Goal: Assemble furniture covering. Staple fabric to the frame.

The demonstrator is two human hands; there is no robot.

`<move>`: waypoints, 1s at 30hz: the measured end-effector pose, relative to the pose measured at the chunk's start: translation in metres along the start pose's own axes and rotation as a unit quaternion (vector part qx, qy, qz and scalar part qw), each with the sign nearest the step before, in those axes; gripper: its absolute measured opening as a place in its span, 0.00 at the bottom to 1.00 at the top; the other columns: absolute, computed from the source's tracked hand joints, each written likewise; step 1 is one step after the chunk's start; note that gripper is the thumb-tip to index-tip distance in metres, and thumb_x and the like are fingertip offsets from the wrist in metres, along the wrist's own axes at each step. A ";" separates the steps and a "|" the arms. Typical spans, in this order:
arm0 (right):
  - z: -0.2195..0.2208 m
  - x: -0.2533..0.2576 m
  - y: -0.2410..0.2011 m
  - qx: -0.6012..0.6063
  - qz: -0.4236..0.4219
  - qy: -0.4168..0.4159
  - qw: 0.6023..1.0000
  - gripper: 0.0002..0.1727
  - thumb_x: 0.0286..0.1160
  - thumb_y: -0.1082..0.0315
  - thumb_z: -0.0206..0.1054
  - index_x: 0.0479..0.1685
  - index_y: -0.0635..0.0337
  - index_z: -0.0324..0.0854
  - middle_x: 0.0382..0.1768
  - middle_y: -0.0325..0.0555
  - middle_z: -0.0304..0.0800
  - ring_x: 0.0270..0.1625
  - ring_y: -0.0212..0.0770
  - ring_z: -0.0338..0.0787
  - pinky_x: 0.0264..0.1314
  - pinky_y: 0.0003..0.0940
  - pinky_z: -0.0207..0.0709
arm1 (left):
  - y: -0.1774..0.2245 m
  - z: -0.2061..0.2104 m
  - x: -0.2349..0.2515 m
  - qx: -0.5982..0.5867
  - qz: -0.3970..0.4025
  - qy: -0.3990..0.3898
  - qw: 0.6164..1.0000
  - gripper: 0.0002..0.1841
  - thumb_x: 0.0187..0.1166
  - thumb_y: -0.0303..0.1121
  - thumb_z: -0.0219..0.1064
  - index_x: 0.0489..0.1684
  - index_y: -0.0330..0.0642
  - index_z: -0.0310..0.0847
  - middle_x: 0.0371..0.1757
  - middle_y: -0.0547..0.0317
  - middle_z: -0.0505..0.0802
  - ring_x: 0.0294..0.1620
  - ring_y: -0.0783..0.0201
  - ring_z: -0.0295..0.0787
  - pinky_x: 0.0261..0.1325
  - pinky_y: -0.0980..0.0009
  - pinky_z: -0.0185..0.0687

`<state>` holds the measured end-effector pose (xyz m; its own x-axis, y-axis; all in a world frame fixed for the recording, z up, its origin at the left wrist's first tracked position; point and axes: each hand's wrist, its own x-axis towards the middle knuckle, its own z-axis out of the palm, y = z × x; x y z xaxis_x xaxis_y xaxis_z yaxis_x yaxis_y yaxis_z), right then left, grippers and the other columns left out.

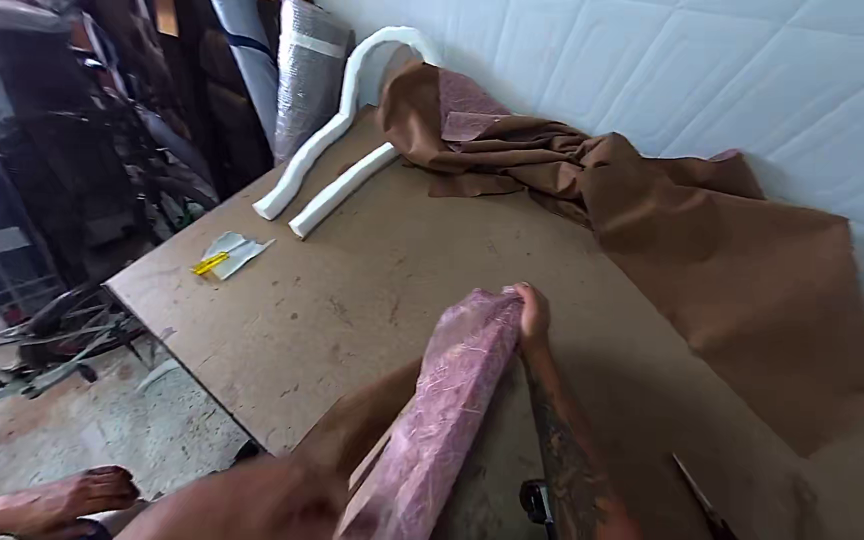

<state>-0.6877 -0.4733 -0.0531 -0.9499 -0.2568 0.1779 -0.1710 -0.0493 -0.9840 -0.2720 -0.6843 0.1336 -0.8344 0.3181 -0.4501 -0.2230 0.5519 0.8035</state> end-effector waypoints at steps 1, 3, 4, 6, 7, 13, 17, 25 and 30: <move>0.005 -0.002 -0.004 -0.013 0.013 0.008 1.000 0.20 0.84 0.57 0.54 0.26 0.53 0.85 0.27 0.38 0.87 0.34 0.34 0.87 0.41 0.39 0.84 | -0.002 -0.022 0.039 0.017 -0.018 0.079 0.997 0.15 0.87 0.49 0.61 0.50 0.51 0.89 0.38 0.62 0.94 0.39 0.62 0.92 0.47 0.50 0.90; 0.018 -0.003 -0.009 -0.039 0.034 0.008 0.999 0.21 0.85 0.56 0.54 0.26 0.53 0.85 0.26 0.38 0.87 0.34 0.35 0.86 0.40 0.39 0.82 | -0.006 -0.057 0.131 -0.021 -0.057 0.269 0.961 0.21 0.88 0.57 0.57 0.52 0.52 0.87 0.42 0.64 0.96 0.44 0.63 0.95 0.53 0.50 0.92; 0.025 -0.001 -0.011 -0.048 0.038 0.008 0.998 0.22 0.87 0.55 0.53 0.27 0.54 0.86 0.27 0.38 0.88 0.34 0.35 0.87 0.41 0.39 0.82 | -0.005 -0.071 0.180 -0.041 -0.076 0.326 0.941 0.27 0.85 0.64 0.55 0.59 0.54 0.85 0.48 0.62 0.96 0.50 0.60 0.94 0.57 0.46 0.90; 0.033 -0.001 -0.016 -0.061 0.048 0.011 0.997 0.26 0.90 0.52 0.50 0.32 0.56 0.88 0.30 0.41 0.89 0.38 0.36 0.88 0.46 0.41 0.83 | -0.001 -0.086 0.268 -0.087 -0.103 0.322 0.937 0.40 0.80 0.74 0.49 0.79 0.55 0.77 0.67 0.52 0.91 0.69 0.50 0.88 0.72 0.35 0.79; 0.036 -0.004 -0.019 -0.064 0.050 0.011 0.997 0.27 0.92 0.50 0.47 0.37 0.56 0.89 0.34 0.42 0.90 0.42 0.36 0.89 0.49 0.42 0.84 | 0.000 -0.085 0.304 -0.110 -0.110 0.306 0.939 0.43 0.78 0.76 0.47 0.80 0.54 0.76 0.68 0.48 0.90 0.71 0.46 0.87 0.73 0.33 0.78; 0.024 -0.028 -0.031 -0.097 0.029 -0.008 0.995 0.31 0.94 0.44 0.35 0.59 0.47 0.86 0.55 0.35 0.89 0.59 0.32 0.87 0.61 0.42 0.82 | 0.005 -0.067 0.376 -0.149 -0.149 0.314 0.926 0.37 0.83 0.70 0.47 0.30 0.47 0.89 0.34 0.49 0.93 0.42 0.47 0.92 0.45 0.36 0.84; 0.025 -0.013 -0.002 -0.001 -0.001 -0.027 1.000 0.28 0.95 0.53 0.39 0.62 0.56 0.85 0.58 0.45 0.91 0.61 0.41 0.88 0.65 0.41 0.83 | -0.018 -0.061 0.393 -0.187 -0.201 0.320 0.907 0.38 0.82 0.70 0.48 0.23 0.45 0.87 0.31 0.49 0.93 0.40 0.47 0.92 0.42 0.37 0.84; 0.024 -0.027 -0.001 -0.139 -0.299 -0.081 0.941 0.34 0.86 0.42 0.42 0.50 0.60 0.89 0.62 0.52 0.89 0.78 0.55 0.76 0.84 0.57 0.66 | -0.036 -0.050 0.393 -0.192 -0.186 0.314 0.911 0.30 0.86 0.57 0.55 0.15 0.45 0.82 0.22 0.53 0.88 0.28 0.52 0.88 0.33 0.43 0.80; 0.032 0.004 -0.012 -0.201 -0.331 -0.158 0.908 0.31 0.88 0.52 0.44 0.12 0.49 0.77 0.18 0.35 0.80 0.33 0.39 0.81 0.41 0.42 0.72 | -0.042 -0.052 0.393 -0.205 -0.166 0.322 0.909 0.29 0.85 0.54 0.55 0.12 0.47 0.79 0.19 0.56 0.86 0.24 0.55 0.85 0.27 0.47 0.77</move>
<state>-0.6811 -0.5043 -0.0400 -0.4931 -0.5666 0.6602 -0.8191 0.0466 -0.5718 -0.6169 -0.6222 -0.0567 -0.7799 -0.4034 -0.4785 -0.5747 0.1590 0.8028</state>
